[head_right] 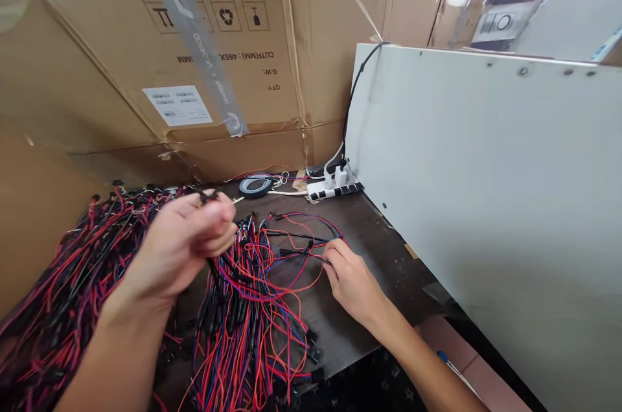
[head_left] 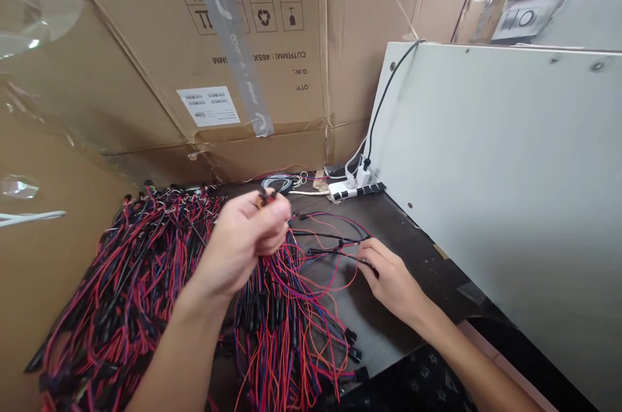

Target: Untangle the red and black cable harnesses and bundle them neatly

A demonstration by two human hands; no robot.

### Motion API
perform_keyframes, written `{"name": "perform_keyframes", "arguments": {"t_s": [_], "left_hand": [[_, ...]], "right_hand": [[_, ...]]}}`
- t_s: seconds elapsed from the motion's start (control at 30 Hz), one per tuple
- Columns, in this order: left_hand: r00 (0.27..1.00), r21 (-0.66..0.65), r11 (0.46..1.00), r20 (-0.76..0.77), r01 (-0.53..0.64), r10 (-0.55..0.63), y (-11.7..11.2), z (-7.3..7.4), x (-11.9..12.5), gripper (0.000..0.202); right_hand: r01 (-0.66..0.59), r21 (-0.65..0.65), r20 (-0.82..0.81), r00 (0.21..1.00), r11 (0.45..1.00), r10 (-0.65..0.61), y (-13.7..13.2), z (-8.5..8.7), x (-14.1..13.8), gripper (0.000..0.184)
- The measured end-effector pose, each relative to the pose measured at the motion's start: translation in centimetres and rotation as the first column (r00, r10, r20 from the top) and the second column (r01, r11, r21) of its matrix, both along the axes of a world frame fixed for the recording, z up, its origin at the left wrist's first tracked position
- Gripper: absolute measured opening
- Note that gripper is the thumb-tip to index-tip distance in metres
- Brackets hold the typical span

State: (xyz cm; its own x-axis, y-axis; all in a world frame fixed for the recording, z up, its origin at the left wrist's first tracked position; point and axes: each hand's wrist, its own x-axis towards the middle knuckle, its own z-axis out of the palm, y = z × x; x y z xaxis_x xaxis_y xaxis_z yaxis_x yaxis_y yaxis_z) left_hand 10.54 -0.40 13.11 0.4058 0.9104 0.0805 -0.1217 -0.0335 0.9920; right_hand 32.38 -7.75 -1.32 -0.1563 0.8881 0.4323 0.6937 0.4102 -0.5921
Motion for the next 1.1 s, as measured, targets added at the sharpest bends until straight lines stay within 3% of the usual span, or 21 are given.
{"name": "perform_keyframes", "arguments": {"t_s": [0.07,0.17,0.3,0.4,0.53,0.63,0.87,0.93,1.0,1.1], "left_hand": [[0.979,0.071,0.997,-0.201,0.025,-0.010,-0.1,-1.1,1.1,0.021],[0.886,0.188,0.975,-0.464,0.121,-0.021,-0.4,-2.6,3.0,0.013],[0.780,0.341,0.893,-0.625,0.294,-0.019,-1.1,-3.9,4.4,0.009],[0.722,0.450,0.818,-0.689,0.359,0.063,-1.5,-4.5,4.5,0.007],[0.748,0.645,0.692,-0.623,0.324,0.230,-1.9,-5.4,4.6,0.005],[0.804,0.785,0.551,-0.508,0.284,0.309,-2.1,-5.9,4.6,0.011],[0.835,0.929,0.206,-0.366,0.307,0.411,-2.4,-6.2,4.7,0.021],[0.829,0.932,0.134,-0.360,0.336,0.428,-2.4,-6.1,4.8,0.024],[0.811,0.925,0.107,-0.373,0.366,0.450,-2.2,-6.0,4.7,0.024],[0.786,0.911,0.164,-0.411,0.379,0.463,-1.6,-6.0,4.5,0.018]], "right_hand": [[-0.008,0.013,-0.058,0.998,1.000,0.009,-0.3,0.8,-0.1,0.013],[-0.008,0.036,-0.142,0.990,0.999,0.013,-0.7,2.1,-0.4,0.017],[0.078,0.025,-0.223,0.972,0.997,-0.070,-1.2,3.6,-0.8,0.016],[0.155,-0.004,-0.271,0.951,0.988,-0.150,-1.5,4.8,-1.2,0.017],[0.206,-0.113,-0.403,0.885,0.972,-0.234,-1.7,6.1,-1.7,0.021],[0.174,-0.243,-0.529,0.801,0.954,-0.281,-1.8,6.5,-1.9,0.024],[-0.107,-0.505,-0.744,0.556,0.856,-0.370,-1.7,7.1,-2.3,0.040],[-0.183,-0.529,-0.771,0.511,0.829,-0.380,-1.6,7.4,-2.4,0.044],[-0.220,-0.530,-0.786,0.491,0.819,-0.377,-1.6,7.5,-2.4,0.045],[-0.231,-0.530,-0.789,0.487,0.816,-0.374,-1.7,7.4,-2.5,0.045]]}}
